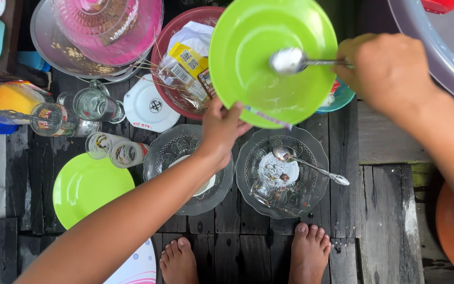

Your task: Clearing leftover food from used plates and bowls and stacking them for washing.

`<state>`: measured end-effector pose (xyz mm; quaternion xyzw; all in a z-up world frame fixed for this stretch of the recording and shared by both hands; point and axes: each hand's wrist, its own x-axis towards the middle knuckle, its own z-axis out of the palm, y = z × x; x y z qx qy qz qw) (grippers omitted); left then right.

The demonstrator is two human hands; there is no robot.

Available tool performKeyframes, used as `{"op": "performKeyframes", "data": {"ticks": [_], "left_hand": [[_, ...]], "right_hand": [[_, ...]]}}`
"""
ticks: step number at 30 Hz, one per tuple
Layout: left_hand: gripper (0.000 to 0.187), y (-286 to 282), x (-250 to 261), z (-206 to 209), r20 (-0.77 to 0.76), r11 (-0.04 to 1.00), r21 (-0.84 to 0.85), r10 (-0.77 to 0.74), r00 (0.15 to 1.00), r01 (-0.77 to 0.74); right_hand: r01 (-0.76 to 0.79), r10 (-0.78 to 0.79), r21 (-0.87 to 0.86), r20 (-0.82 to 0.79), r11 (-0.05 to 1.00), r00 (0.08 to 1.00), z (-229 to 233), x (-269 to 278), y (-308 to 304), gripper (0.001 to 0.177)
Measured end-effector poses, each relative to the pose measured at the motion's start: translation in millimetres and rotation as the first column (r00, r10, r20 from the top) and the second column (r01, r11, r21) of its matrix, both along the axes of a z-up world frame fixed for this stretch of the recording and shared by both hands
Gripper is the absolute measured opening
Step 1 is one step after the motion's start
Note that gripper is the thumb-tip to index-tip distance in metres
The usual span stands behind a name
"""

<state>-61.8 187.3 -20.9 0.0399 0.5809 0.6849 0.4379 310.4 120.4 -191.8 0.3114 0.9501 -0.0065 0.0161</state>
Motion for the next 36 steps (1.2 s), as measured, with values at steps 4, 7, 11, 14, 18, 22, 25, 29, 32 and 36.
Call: {"op": "performKeyframes", "data": {"ticks": [4,7,11,14,18,22,25,29,32,36], "left_hand": [[0.033,43.2,1.2,-3.0,-0.065,0.995,0.057,0.081,0.995,-0.078],[0.024,68.6,2.6,-17.3,-0.144,0.995,0.055,0.094,0.985,-0.087],[0.021,85.9,4.9,-13.1,-0.239,0.995,-0.001,0.1,0.966,-0.103],[0.015,89.4,4.7,-9.5,-0.317,0.995,-0.016,0.084,0.945,-0.094],[0.013,86.2,2.1,-4.8,-0.502,0.998,0.012,0.055,0.863,-0.057],[0.016,78.1,1.4,6.6,-0.602,0.999,0.035,0.04,0.797,-0.023],[0.016,74.3,3.1,7.1,-0.596,0.995,0.098,0.063,0.801,-0.006],[0.015,72.9,12.5,16.8,-0.513,0.995,0.104,0.056,0.857,-0.003],[0.026,75.8,18.1,16.7,-0.366,0.987,0.159,0.093,0.926,-0.036],[0.026,77.3,12.2,16.1,-0.338,0.99,0.122,0.103,0.936,-0.065]], "right_hand": [[-0.094,0.099,0.056,-0.091,0.994,0.991,17.5,-9.1,-1.9,0.017],[-0.16,0.173,0.098,-0.147,0.982,0.974,146.0,-112.4,117.2,0.017],[-0.216,0.241,0.14,-0.198,0.966,0.95,258.1,-199.2,275.6,0.018],[-0.196,0.222,0.15,-0.183,0.969,0.958,233.9,-188.6,286.9,0.02],[-0.115,0.073,0.295,0.15,0.948,0.986,211.5,-173.6,312.0,0.012],[0.063,-0.075,0.147,0.084,0.987,0.994,233.1,-179.9,307.5,0.018],[0.095,-0.178,-0.462,-0.139,0.882,0.974,217.6,-180.8,319.8,0.021],[-0.018,-0.429,-0.851,-0.282,0.524,0.858,173.7,-192.2,296.6,0.024],[-0.103,-0.529,-0.857,-0.402,0.504,0.748,167.6,-205.4,271.4,0.03],[-0.146,-0.641,-0.9,-0.4,0.411,0.655,145.9,-207.5,289.0,0.018]]}}
